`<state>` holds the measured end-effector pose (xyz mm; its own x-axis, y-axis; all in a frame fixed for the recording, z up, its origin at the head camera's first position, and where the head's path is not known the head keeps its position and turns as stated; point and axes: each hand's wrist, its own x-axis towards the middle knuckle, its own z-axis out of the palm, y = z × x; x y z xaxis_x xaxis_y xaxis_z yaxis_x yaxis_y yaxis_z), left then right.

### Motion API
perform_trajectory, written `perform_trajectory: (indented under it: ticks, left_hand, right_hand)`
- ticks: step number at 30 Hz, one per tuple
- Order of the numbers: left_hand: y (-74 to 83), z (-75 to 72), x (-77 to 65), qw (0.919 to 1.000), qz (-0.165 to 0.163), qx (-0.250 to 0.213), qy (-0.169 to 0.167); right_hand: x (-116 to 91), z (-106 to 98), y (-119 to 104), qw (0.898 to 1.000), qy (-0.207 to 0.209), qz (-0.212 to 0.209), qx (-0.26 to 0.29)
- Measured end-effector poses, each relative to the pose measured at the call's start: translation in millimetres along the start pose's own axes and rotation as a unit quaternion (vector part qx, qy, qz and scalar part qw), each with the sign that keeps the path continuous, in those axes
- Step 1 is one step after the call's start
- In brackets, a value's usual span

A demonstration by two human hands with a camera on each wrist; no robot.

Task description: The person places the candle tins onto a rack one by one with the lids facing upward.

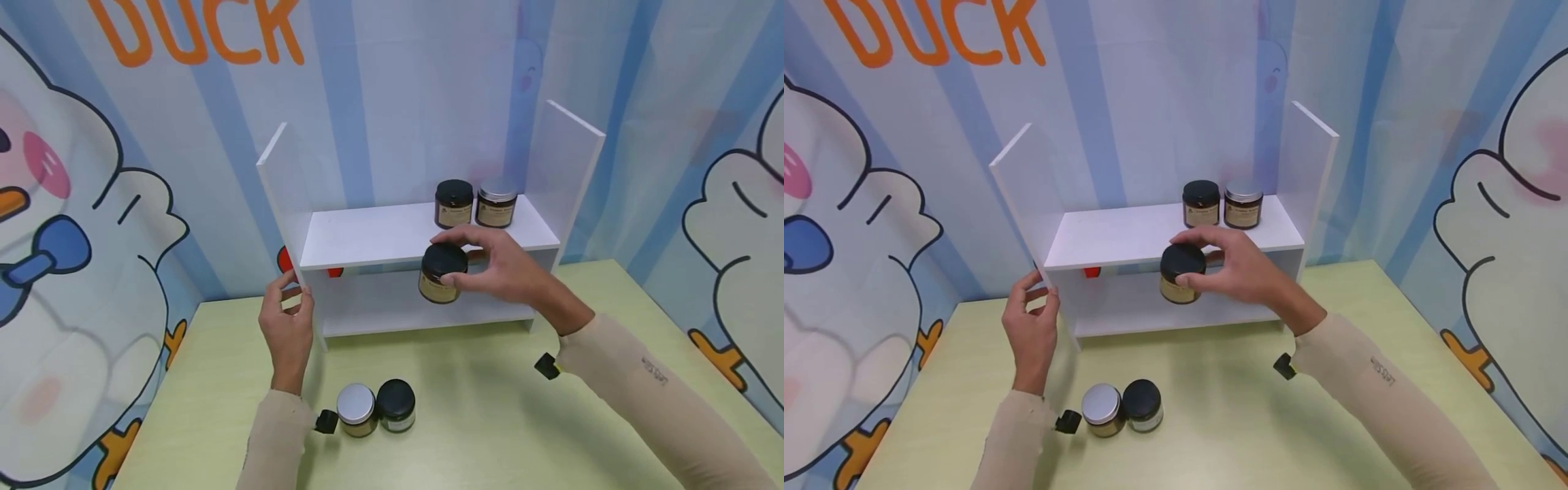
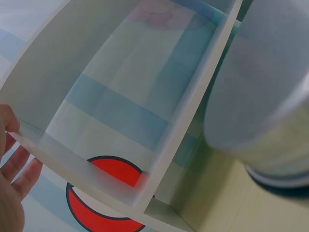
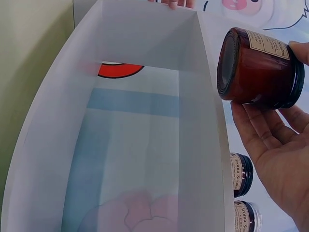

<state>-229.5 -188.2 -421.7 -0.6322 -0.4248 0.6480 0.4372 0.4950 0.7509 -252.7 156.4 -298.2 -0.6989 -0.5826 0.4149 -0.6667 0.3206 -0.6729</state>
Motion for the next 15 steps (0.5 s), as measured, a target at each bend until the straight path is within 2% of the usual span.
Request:
perform_trajectory:
  ticks: [8, 15]
  left_hand:
    - [1.3, -0.5, -1.4, 1.0, -0.006, -0.004, -0.001]
    - [1.9, 0.0, -0.7, 1.0, -0.006, -0.001, -0.001]
  right_hand:
    - [6.6, -1.7, -1.8, 1.0, 0.009, 0.019, 0.001]
    - [13.5, -4.4, 2.1, 1.0, 0.014, 0.015, 0.001]
